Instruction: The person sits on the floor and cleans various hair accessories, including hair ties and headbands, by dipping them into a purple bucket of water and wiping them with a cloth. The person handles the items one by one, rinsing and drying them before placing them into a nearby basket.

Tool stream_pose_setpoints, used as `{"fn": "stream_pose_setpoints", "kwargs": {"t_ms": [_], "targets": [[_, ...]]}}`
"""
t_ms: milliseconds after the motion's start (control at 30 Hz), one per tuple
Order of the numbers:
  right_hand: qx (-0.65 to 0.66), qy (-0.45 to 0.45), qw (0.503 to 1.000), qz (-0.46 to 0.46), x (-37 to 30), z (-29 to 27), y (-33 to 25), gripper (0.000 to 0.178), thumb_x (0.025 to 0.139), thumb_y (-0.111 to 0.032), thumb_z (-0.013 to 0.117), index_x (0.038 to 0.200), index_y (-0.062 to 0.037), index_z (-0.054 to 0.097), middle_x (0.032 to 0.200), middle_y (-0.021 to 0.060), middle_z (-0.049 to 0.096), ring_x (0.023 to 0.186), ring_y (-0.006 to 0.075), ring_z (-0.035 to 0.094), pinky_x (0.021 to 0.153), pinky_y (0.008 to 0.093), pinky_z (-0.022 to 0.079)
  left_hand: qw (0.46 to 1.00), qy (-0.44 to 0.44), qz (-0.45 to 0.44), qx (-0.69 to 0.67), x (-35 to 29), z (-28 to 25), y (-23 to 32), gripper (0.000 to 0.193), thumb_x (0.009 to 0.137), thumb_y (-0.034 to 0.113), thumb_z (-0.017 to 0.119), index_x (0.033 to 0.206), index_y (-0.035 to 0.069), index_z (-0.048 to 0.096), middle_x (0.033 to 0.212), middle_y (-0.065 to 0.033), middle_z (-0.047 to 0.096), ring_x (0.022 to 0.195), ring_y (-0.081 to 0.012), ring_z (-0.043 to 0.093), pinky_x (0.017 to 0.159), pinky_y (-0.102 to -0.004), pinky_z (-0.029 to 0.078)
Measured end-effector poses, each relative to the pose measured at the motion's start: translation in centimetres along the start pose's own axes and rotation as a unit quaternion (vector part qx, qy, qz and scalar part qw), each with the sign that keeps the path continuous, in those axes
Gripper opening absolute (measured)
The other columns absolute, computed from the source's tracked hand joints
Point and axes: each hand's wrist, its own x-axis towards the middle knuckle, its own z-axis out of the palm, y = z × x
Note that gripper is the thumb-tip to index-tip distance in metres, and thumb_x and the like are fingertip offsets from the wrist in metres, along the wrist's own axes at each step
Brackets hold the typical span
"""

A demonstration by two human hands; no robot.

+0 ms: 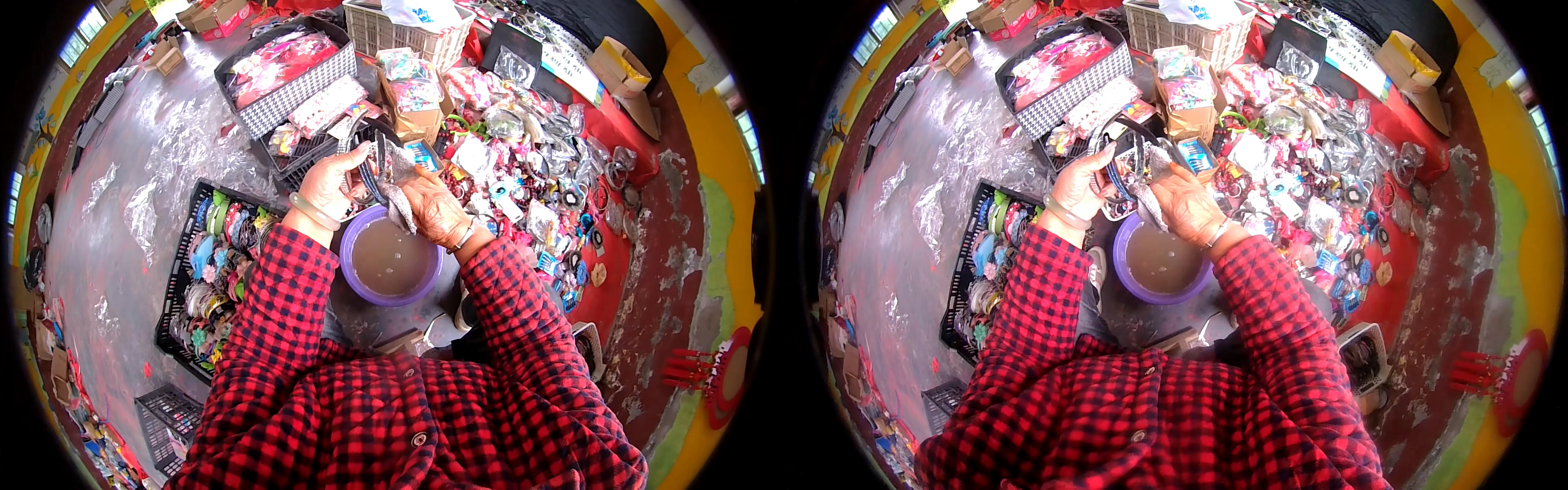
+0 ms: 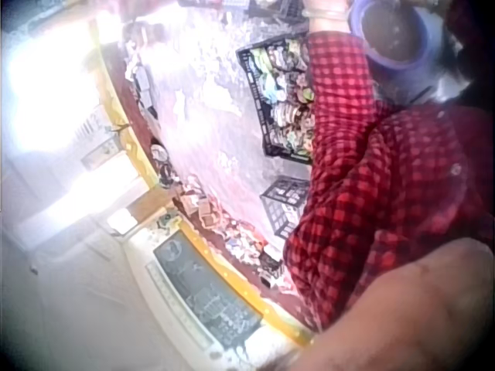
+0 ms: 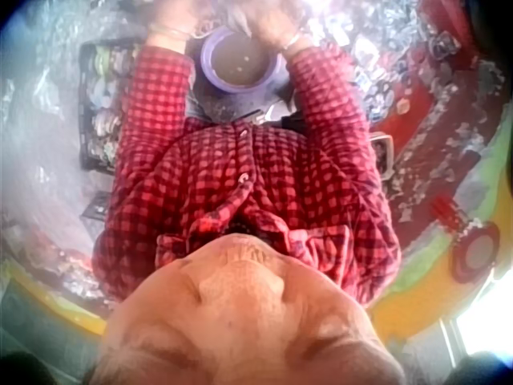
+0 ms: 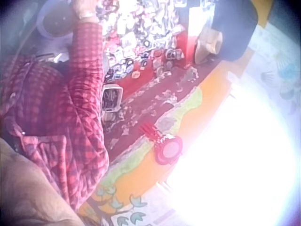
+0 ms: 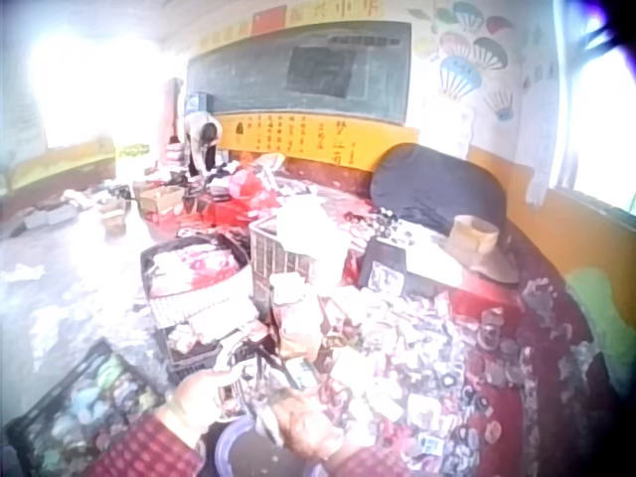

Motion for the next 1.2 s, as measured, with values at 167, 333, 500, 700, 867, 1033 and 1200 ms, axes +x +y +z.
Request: {"fn": "stream_pose_setpoints", "kwargs": {"t_ms": [167,333,500,700,867,1033,1200], "targets": [[-0.041,0.023,0.998,-0.044,0.2,-0.1,0.0,0.027,0.067,-0.004,0.056,0.094,-0.0035,0.052,0.096,0.0136,0.056,0.096,0.0311,0.053,0.101,0.0466,0.027,1.0,0.014,-0.013,-0.009,0.1,-0.5,-0.1,0.02,0.085,0.024,0.057,0.08,0.005,0.062,0.071,-0.0045,0.061,0.052,-0.0071,0.049,0.04,-0.0191,0.029],[0.077,0.04,0.992,0.089,0.1,0.0,0.1,0.017,0.073,-0.009,0.057,0.089,-0.0057,0.056,0.082,0.0123,0.059,0.08,0.0331,0.057,0.082,0.0419,0.041,1.0,0.005,-0.017,0.014,-0.1,1.1,-1.5,0.014,0.087,0.02,0.055,0.082,0.007,0.055,0.064,0.0015,0.052,0.047,-0.0051,0.044,0.035,-0.016,0.027],[0.032,0.052,0.985,0.159,0.3,0.3,-0.2,0.018,0.078,-0.016,0.058,0.092,-0.0061,0.059,0.074,0.012,0.061,0.072,0.0315,0.059,0.067,0.0381,0.045,0.999,-0.017,0.013,0.032,0.4,1.7,-3.6,0.008,0.084,0.016,0.058,0.085,0.008,0.057,0.066,0.0025,0.055,0.05,-0.0032,0.047,0.037,-0.0158,0.027],[0.347,0.069,0.919,0.174,0.5,-0.2,-1.4,0.022,0.077,-0.013,0.058,0.097,-0.005,0.057,0.083,0.0152,0.062,0.077,0.0317,0.06,0.066,0.0377,0.046,0.999,0.046,0.021,0.013,0.8,1.3,-3.6,0.011,0.083,0.016,0.058,0.08,0.005,0.059,0.066,0.0022,0.056,0.051,-0.0035,0.047,0.038,-0.016,0.028],[0.231,0.064,0.97,0.045,0.6,0.3,0.5,0.019,0.082,-0.014,0.056,0.097,-0.0036,0.057,0.076,0.0074,0.06,0.072,0.0198,0.058,0.063,0.0346,0.046,0.999,0.04,0.019,0.02,0.7,0.5,-3.1,0.013,0.076,0.014,0.067,0.074,0.007,0.056,0.068,-0.0008,0.058,0.049,-0.0048,0.046,0.037,-0.0164,0.028],[0.864,0.067,0.429,0.255,0.8,0.8,1.5,0.025,0.086,-0.016,0.049,0.1,0.0049,0.053,0.087,0.0104,0.06,0.075,0.025,0.059,0.068,0.0348,0.048,0.997,0.041,0.029,0.054,0.5,0.8,-2.3,0.019,0.087,0.023,0.055,0.08,0.005,0.057,0.071,-0.0013,0.057,0.051,-0.0045,0.044,0.038,-0.0151,0.027],[0.983,0.143,0.011,0.118,-1.2,-1.0,5.2,0.045,0.084,-0.024,0.053,0.115,0.0087,0.046,0.112,0.0233,0.052,0.106,0.0329,0.051,0.096,0.0412,0.039,0.995,0.066,0.065,0.029,0.8,-0.4,-1.3,0.023,0.089,0.027,0.052,0.08,0.006,0.054,0.078,-0.0085,0.06,0.052,-0.0053,0.045,0.035,-0.0155,0.026]]}}
